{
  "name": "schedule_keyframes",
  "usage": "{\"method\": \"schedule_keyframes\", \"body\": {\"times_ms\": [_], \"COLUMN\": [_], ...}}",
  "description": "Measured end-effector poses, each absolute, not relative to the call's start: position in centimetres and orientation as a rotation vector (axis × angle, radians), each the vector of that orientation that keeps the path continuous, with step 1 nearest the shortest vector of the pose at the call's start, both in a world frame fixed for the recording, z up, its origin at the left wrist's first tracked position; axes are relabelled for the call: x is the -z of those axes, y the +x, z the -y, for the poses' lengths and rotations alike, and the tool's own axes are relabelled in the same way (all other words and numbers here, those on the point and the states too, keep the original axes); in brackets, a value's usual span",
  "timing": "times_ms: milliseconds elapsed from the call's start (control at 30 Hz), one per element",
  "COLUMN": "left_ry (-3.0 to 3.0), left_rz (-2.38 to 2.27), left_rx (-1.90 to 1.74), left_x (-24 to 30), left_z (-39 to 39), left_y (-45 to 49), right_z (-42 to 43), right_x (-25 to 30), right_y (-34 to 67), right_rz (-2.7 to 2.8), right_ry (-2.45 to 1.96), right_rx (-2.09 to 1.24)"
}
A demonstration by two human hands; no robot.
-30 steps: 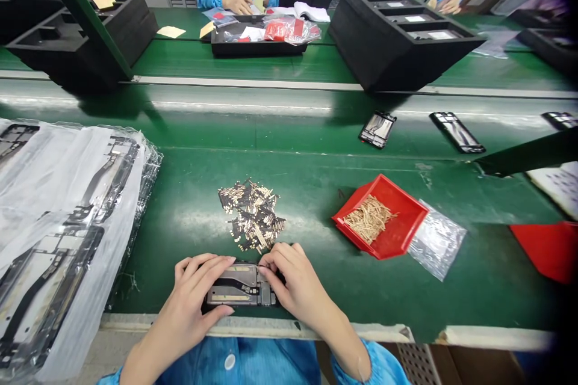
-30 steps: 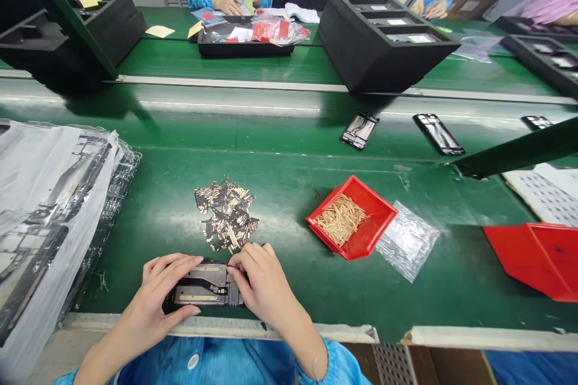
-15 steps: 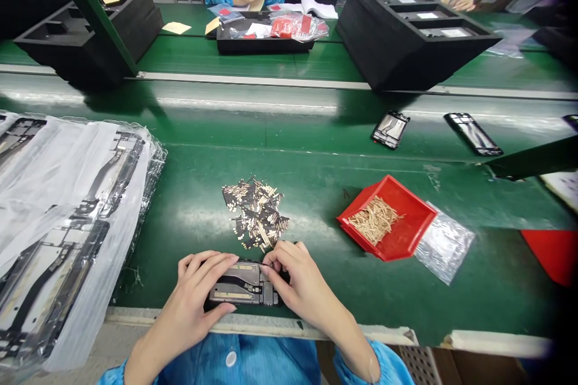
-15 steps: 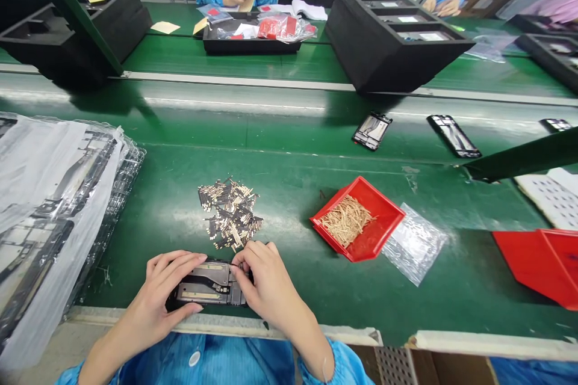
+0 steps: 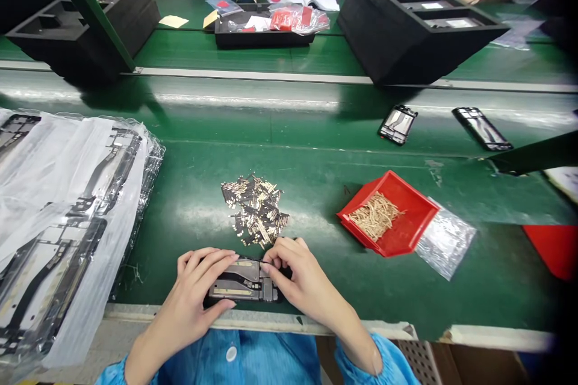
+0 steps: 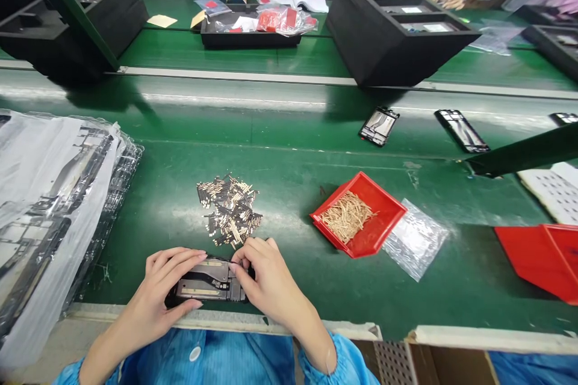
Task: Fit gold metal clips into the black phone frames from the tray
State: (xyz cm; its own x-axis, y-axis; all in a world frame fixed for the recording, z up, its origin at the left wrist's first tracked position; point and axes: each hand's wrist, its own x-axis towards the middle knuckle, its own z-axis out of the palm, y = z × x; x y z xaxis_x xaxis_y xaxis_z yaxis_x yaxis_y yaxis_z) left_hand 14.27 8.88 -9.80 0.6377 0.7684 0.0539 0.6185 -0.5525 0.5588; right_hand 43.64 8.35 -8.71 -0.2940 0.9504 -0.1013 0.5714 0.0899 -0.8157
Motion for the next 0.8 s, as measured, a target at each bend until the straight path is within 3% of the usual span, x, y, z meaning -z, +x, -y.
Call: {"method": "schedule_keyframes", "body": {"times_ms": [333,633,700,800], "left_ry": [2.373,2.376,2.364,2.334], "left_rz": [-1.067,-0.947,-0.887,-0.817], "left_rx": [-0.417,-0.541,-0.640,-0.756], "left_x": [9.7,9.5,9.1,8.3], "left_z": [-9.0,-9.6,-9.5,-9.1], "left_y": [14.5,15.4,15.4,15.7], "right_z": [-8.2,-6.6,-5.8,-4.8], "right_x": [9.2,10.7,10.4,9.3], "right_y": [43.6,43.0,42.9,42.9], "right_rz": [1.993,2.015,1.860,1.665], "right_ry": [-1.460,-1.455,-1.512,-1.491], "right_rx": [-0.967,-0.538,-0.630,-1.025]}}
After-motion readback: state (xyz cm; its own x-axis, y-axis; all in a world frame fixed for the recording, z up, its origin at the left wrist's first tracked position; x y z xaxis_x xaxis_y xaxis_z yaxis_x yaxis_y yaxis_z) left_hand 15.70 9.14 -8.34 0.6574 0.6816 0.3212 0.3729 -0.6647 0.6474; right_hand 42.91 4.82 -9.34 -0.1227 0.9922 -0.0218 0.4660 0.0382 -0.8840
